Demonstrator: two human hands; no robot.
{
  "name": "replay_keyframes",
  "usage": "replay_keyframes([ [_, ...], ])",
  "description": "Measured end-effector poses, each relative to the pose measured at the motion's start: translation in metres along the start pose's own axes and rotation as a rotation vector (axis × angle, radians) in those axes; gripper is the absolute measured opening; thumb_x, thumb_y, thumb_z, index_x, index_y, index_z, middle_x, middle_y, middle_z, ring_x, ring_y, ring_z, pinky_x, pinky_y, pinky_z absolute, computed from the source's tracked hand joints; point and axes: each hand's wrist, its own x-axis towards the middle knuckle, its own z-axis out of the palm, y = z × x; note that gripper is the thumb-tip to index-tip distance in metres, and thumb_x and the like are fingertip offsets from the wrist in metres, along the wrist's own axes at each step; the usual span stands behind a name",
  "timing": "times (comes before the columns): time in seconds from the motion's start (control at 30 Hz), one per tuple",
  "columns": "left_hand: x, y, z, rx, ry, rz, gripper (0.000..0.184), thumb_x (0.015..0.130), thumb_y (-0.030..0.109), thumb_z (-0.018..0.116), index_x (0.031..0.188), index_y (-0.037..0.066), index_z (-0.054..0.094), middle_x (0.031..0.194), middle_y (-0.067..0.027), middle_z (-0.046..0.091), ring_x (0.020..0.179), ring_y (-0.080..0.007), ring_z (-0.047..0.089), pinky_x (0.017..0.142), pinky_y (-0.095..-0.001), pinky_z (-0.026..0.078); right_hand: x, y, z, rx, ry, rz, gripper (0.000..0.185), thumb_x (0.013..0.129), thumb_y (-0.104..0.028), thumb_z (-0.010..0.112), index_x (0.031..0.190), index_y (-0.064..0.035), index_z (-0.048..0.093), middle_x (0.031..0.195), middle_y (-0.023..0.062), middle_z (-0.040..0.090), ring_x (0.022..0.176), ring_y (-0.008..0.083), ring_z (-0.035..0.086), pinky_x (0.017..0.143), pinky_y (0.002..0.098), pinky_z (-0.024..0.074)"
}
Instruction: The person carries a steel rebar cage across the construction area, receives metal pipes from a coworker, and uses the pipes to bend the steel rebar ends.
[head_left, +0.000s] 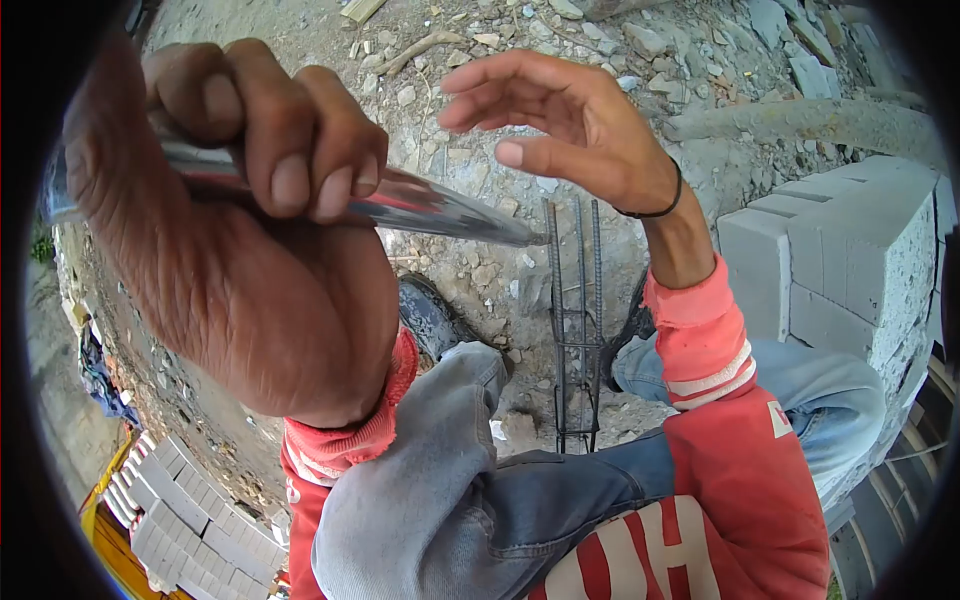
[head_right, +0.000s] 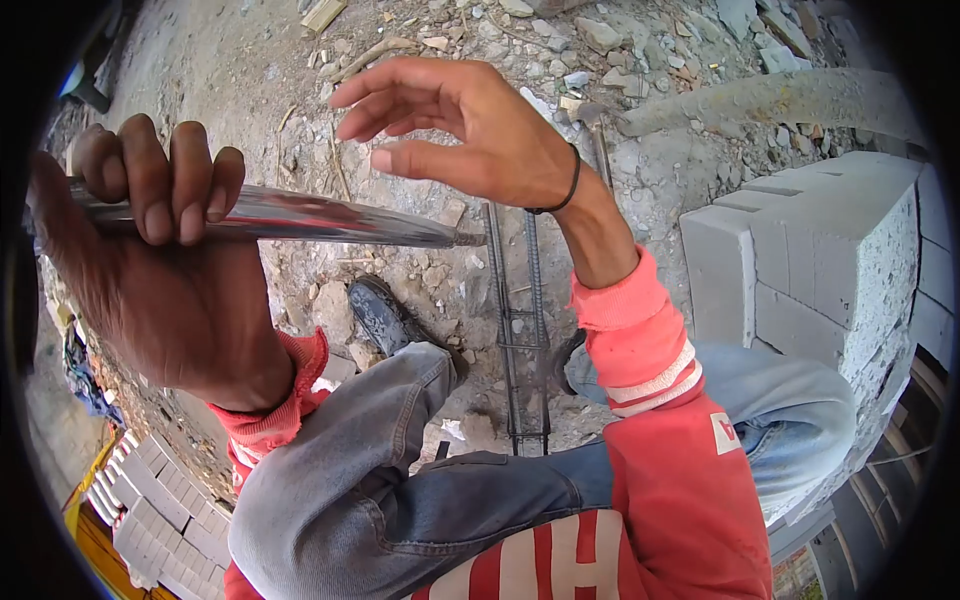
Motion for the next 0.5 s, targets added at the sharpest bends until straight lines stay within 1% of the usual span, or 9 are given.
replay_keyframes([
  [0.03, -0.001, 0.002, 0.002, 0.017, -0.003, -0.008, 0.035, 0.104, 0.040, 0.046, 0.087, 0.009, 0.048, 0.069, -0.0001, 0.040, 0.064, -0.0113, 0.039, 0.064, -0.0274, 0.035, 0.000, -0.001, 0.013, 0.037, -0.124, -0.015, 0.049, 0.084, -0.010, 0.071, 0.129, -0.0010, 0.055, 0.112, 0.0118, 0.067, 0.108, 0.0184, 0.063, 0.099, 0.0341, 0.0476],
  [0.07, -0.002, 0.004, 0.005, 0.023, -0.009, -0.013, 0.035, 0.104, 0.040, 0.047, 0.087, 0.009, 0.048, 0.069, -0.0001, 0.040, 0.064, -0.0113, 0.039, 0.064, -0.0272, 0.035, 0.002, 0.004, 0.032, 0.163, -0.193, -0.046, 0.053, 0.082, -0.013, 0.074, 0.130, -0.0017, 0.053, 0.107, 0.0091, 0.069, 0.100, 0.0162, 0.064, 0.090, 0.0301, 0.0493],
  [0.1, -0.002, 0.007, 0.007, 0.030, -0.015, -0.018, 0.036, 0.104, 0.040, 0.047, 0.086, 0.009, 0.047, 0.068, -0.0001, 0.039, 0.064, -0.0112, 0.038, 0.065, -0.0271, 0.035, -0.004, 0.000, 0.044, 0.111, -0.194, 0.013, 0.042, 0.080, -0.017, 0.076, 0.116, -0.0017, 0.060, 0.089, 0.0047, 0.070, 0.081, 0.0130, 0.061, 0.075, 0.0281, 0.0480],
  [0.13, -0.002, 0.011, 0.008, 0.015, -0.030, -0.031, 0.037, 0.104, 0.041, 0.047, 0.085, 0.009, 0.046, 0.068, 0.0002, 0.039, 0.063, -0.0109, 0.038, 0.065, -0.0267, 0.035, -0.005, -0.001, 0.054, -0.019, -0.292, 0.140, 0.042, 0.083, -0.015, 0.076, 0.119, 0.0002, 0.061, 0.087, 0.0062, 0.067, 0.084, 0.0112, 0.062, 0.079, 0.0297, 0.0505],
  [0.2, -0.004, 0.017, 0.005, -0.001, -0.048, -0.053, 0.038, 0.104, 0.041, 0.047, 0.084, 0.009, 0.045, 0.068, 0.0005, 0.038, 0.063, -0.0106, 0.037, 0.065, -0.0263, 0.035, -0.003, -0.013, 0.067, -0.259, -0.169, 0.241, 0.026, 0.085, -0.016, 0.075, 0.104, -0.0004, 0.068, 0.069, 0.0037, 0.061, 0.065, 0.0075, 0.051, 0.061, 0.0285, 0.0460],
  [0.23, -0.005, 0.020, 0.001, -0.050, -0.053, -0.081, 0.038, 0.103, 0.042, 0.047, 0.084, 0.009, 0.045, 0.068, 0.0006, 0.038, 0.063, -0.0106, 0.037, 0.065, -0.0260, 0.035, -0.004, -0.008, 0.072, -0.256, -0.164, 0.243, 0.026, 0.085, -0.016, 0.075, 0.104, -0.0004, 0.068, 0.069, 0.0037, 0.061, 0.065, 0.0075, 0.051, 0.061, 0.0285, 0.0460],
  [0.3, -0.005, 0.017, -0.002, -0.040, -0.070, -0.073, 0.038, 0.104, 0.042, 0.046, 0.084, 0.009, 0.045, 0.068, 0.0006, 0.038, 0.063, -0.0105, 0.037, 0.065, -0.0259, 0.035, -0.006, 0.004, 0.081, -0.169, 0.008, 0.070, 0.021, 0.087, -0.017, 0.074, 0.097, 0.0004, 0.069, 0.060, 0.0019, 0.053, 0.060, 0.0071, 0.041, 0.053, 0.0290, 0.0393],
  [0.43, 0.001, 0.012, -0.013, -0.076, -0.016, -0.055, 0.036, 0.105, 0.038, 0.044, 0.084, 0.009, 0.045, 0.068, -0.0001, 0.038, 0.062, -0.0107, 0.037, 0.065, -0.0266, 0.035, -0.001, 0.006, 0.078, -0.185, 0.018, 0.122, 0.019, 0.088, -0.016, 0.073, 0.096, 0.0008, 0.068, 0.061, 0.0010, 0.051, 0.061, 0.0063, 0.040, 0.053, 0.0284, 0.0386],
  [0.5, 0.003, 0.012, -0.014, -0.093, -0.030, -0.077, 0.036, 0.105, 0.037, 0.045, 0.084, 0.009, 0.045, 0.068, 0.0000, 0.038, 0.062, -0.0108, 0.037, 0.065, -0.0268, 0.035, 0.003, -0.003, 0.075, -0.254, -0.023, 0.186, 0.021, 0.089, -0.018, 0.073, 0.095, 0.0019, 0.068, 0.061, -0.0001, 0.049, 0.060, 0.0060, 0.039, 0.052, 0.0283, 0.0375],
])
